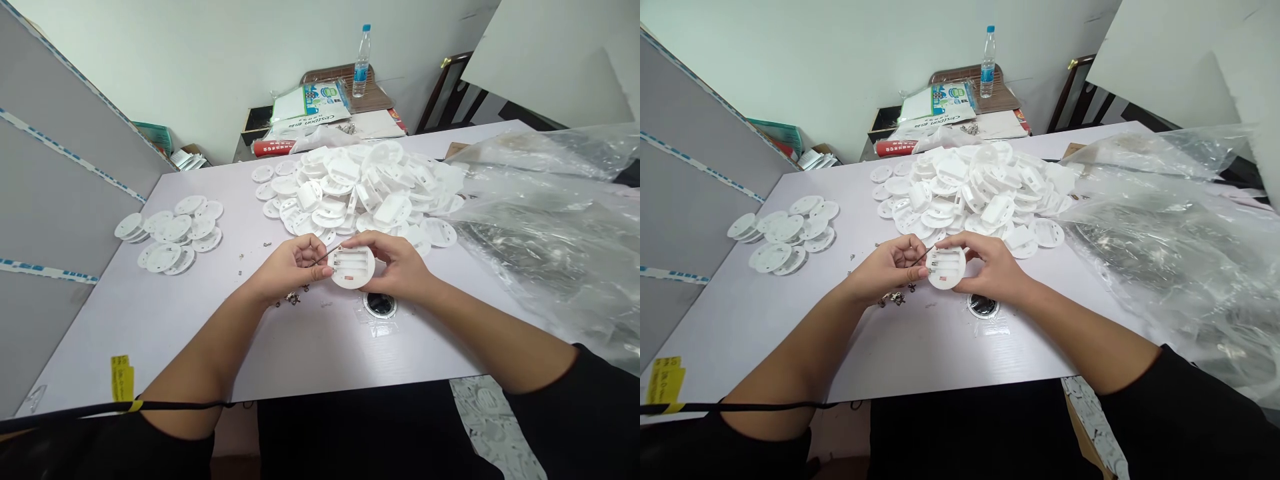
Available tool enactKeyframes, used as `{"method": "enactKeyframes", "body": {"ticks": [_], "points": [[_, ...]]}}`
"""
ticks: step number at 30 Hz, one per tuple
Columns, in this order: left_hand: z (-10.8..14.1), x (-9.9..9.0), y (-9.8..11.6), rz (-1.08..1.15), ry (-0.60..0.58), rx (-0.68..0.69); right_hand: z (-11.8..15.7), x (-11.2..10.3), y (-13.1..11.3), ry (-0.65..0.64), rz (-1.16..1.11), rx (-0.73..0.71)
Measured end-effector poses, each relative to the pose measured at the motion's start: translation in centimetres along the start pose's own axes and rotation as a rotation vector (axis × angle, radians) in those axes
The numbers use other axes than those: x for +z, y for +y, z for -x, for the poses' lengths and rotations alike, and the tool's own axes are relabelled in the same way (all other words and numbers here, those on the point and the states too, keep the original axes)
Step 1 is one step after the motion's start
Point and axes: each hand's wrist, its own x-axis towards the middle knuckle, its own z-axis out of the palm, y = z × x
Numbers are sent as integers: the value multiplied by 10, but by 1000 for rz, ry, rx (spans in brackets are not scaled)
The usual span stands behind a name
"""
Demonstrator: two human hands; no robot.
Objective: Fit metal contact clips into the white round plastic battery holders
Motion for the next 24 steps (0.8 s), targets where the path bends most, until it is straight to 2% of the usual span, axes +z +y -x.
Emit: {"method": "enactKeyframes", "body": {"ticks": [5,14,20,24], "points": [[0,0,2,94,-25,-63,1,0,-1,10,-24,-22],[0,-1,-2,152,-90,-57,0,1,-4,20,-45,-85],[-3,3,-5,142,-54,-46,0,0,-5,44,32,-133],[-4,5,-7,159,-78,-30,-1,0,-7,47,86,-168]]}}
